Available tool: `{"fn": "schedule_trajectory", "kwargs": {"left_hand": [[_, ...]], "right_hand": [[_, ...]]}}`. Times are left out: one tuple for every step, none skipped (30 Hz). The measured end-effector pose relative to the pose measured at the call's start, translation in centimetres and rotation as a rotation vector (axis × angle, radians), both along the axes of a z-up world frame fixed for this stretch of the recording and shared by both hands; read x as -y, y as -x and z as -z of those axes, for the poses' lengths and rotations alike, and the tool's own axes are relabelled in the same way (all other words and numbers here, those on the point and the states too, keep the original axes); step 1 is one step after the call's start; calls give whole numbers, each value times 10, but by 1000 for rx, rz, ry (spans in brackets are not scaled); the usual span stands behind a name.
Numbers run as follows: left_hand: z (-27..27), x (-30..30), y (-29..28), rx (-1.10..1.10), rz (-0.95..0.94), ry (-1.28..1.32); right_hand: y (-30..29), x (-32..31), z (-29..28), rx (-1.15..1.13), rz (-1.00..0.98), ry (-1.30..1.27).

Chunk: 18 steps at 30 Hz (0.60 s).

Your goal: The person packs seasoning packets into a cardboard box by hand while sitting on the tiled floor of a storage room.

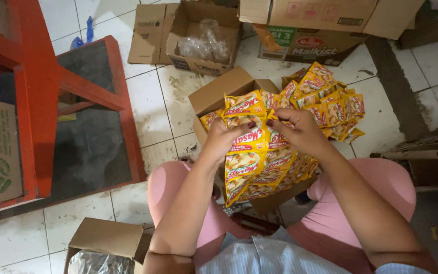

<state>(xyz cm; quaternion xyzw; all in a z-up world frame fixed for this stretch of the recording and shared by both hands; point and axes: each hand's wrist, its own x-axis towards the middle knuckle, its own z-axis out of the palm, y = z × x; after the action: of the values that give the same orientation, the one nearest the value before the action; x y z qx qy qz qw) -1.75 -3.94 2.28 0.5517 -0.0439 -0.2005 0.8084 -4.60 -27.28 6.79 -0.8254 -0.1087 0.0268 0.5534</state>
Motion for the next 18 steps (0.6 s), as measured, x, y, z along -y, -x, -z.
{"fn": "schedule_trajectory", "kwargs": {"left_hand": [[3, 0, -1, -23, 4, 0], [5, 0, -1, -45, 8, -1], [8, 0, -2, -60, 11, -2], [11, 0, -3, -75, 15, -3], [14, 0, -4, -89, 20, -4], [17, -1, -5, -100, 23, 15], [19, -1, -6, -110, 26, 33], [20, 0, -7, -120, 29, 51], [20, 1, -9, -116, 23, 55], [18, 1, -10, -113, 16, 59], [17, 2, -10, -112, 10, 63], [14, 3, -10, -107, 16, 56], [11, 2, -9, -102, 22, 48], [9, 1, -8, -97, 27, 40], [7, 0, -9, -74, 16, 17], [5, -2, -11, -51, 4, -7], [3, -3, -13, -26, -5, -31], [2, -4, -13, -20, 5, -35]], "right_hand": [[1, 1, 2, 17, -10, -52], [1, 1, 3, -8, -14, -67], [1, 3, 5, -34, -17, -81], [1, 4, 7, -60, -20, -96], [1, 4, 10, -69, -15, -115], [0, 4, 12, -78, -10, -135], [0, 4, 15, -86, -4, -155], [0, 4, 18, -100, 20, -187], [-1, 4, 20, -111, 44, -220], [-1, 4, 22, -122, 68, -253], [-1, 5, 23, -145, 62, -263], [-1, 6, 23, -168, 56, -274], [-1, 6, 22, -190, 49, -284], [-2, 8, 19, -258, -9, -332], [-2, 12, 15, -328, -68, -379], [-4, 15, 12, -398, -126, -425], [-8, 16, 10, -248, -184, -288], [-12, 17, 9, -98, -240, -151]]}}
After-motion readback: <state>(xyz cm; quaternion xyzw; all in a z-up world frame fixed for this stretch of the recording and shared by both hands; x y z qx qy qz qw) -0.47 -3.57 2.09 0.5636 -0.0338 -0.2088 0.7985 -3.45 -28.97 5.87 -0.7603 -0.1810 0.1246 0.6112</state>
